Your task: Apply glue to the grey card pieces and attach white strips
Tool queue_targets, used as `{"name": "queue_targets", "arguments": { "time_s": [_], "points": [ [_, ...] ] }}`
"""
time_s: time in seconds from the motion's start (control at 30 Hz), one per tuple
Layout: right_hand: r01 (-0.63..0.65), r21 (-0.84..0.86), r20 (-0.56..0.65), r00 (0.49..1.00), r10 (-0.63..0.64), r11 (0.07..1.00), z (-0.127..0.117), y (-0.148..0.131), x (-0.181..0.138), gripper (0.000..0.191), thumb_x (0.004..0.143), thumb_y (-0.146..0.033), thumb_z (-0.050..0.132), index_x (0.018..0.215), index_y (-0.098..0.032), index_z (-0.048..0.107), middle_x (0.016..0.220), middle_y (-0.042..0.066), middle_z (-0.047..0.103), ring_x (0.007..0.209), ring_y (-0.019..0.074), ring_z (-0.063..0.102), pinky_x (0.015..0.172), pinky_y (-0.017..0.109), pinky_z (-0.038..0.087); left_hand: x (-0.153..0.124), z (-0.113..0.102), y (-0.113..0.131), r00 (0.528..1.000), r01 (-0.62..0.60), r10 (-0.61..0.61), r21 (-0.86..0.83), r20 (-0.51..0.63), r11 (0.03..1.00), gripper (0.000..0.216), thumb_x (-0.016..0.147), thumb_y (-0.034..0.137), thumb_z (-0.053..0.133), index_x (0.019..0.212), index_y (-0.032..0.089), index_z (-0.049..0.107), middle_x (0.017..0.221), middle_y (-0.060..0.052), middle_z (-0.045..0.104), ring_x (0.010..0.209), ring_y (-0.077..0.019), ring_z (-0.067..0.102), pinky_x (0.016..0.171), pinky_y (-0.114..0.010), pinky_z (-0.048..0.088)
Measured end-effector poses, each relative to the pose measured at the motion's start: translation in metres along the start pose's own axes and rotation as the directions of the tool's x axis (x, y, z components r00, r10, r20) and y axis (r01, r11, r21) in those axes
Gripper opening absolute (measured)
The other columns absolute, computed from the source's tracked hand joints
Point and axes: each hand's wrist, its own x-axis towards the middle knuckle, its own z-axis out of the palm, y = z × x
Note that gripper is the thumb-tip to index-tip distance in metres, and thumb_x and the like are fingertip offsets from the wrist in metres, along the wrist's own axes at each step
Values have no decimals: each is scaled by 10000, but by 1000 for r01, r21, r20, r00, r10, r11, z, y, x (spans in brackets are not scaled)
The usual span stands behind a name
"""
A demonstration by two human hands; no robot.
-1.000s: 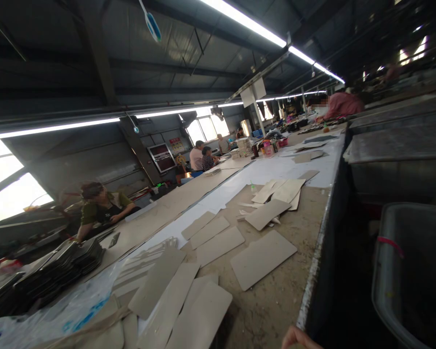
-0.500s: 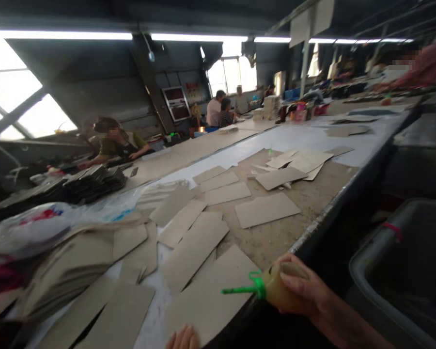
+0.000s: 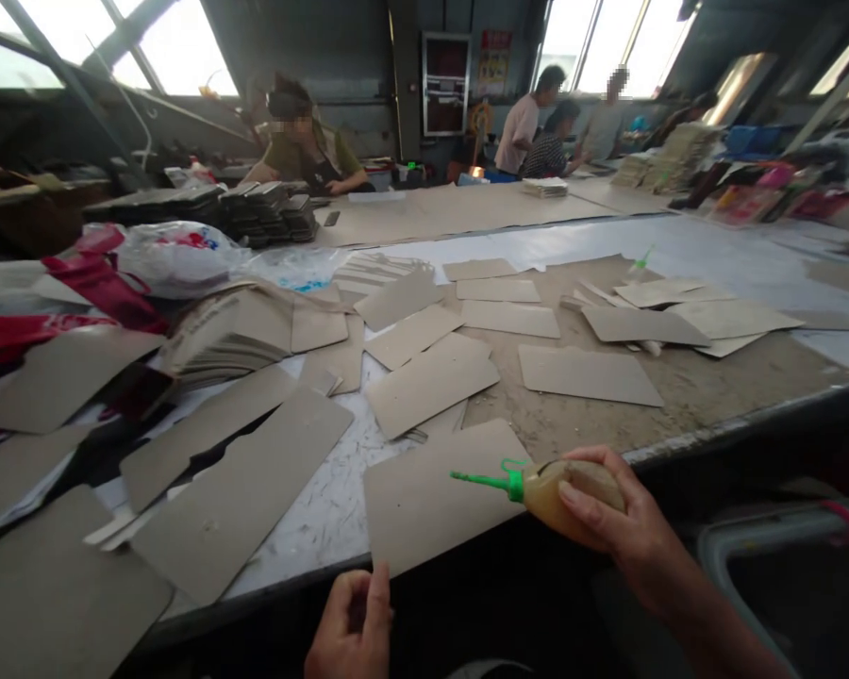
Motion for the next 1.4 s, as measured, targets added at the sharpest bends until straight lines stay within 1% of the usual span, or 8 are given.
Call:
{"name": "queue_targets", "arguments": {
  "time_s": [0.07,0.13,0.3,0.43,0.53,0.7,0.9,1.4],
  "points": [
    [41,-97,20,999,-39,994,7,-7,-3,415,759,-541,695,1004,-253,524,746,-22,588,654,157,533,549,232,433,6,1,5,949,303,-268,-241,168,922,446,683,615,709,686,177,622,601,-15,647,519,-158,600,530,-275,508],
    [77,-178,55,996,-68,981,13,-12,-5,397,785,-525,670,1028,-255,510,749,-22,581,649,154,527,555,237,439,12,1,8,874,478,-379,-406,303,779,465,635,575,776,684,138,623,665,-66,689,543,-162,626,524,-267,529],
    [157,-305,162,981,-111,939,22,-15,-4,353,829,-472,633,1063,-252,487,747,-23,573,622,147,529,543,238,448,20,0,13,728,685,-516,-491,452,538,170,829,247,683,788,86,647,710,-107,709,597,-172,669,578,-282,571],
    [208,-381,173,973,-152,901,26,-14,0,340,838,-468,621,1063,-253,483,742,-27,572,604,145,538,516,228,440,19,5,14,669,743,-505,-514,545,430,122,869,184,623,873,69,664,773,-130,725,615,-162,679,585,-270,577],
    [249,-403,221,960,-170,881,31,-13,1,324,847,-467,614,1054,-256,480,758,-26,585,610,150,561,522,231,464,15,9,7,696,718,-466,-528,546,454,151,770,216,749,798,90,671,720,-88,714,596,-153,675,546,-231,558],
    [324,-455,265,939,-221,829,42,-13,-1,285,849,-412,616,1052,-261,485,760,-36,575,599,140,547,530,228,475,5,8,0,748,657,-358,-548,559,518,455,495,416,909,766,123,691,720,-38,708,649,-167,684,604,-240,571],
    [405,-477,346,902,-257,780,51,-15,-3,270,855,-366,615,1060,-260,475,796,-31,551,602,131,538,522,222,466,11,7,8,709,695,-370,-506,600,511,505,499,496,880,790,127,696,738,-54,713,563,-146,649,519,-236,535],
    [480,-560,497,847,-190,675,50,-28,-5,206,879,-309,575,1045,-235,477,921,35,587,780,194,615,613,285,503,13,12,2,773,600,-305,-484,556,637,502,564,549,809,782,104,730,706,-78,719,523,-139,628,488,-225,509]
  ]
}}
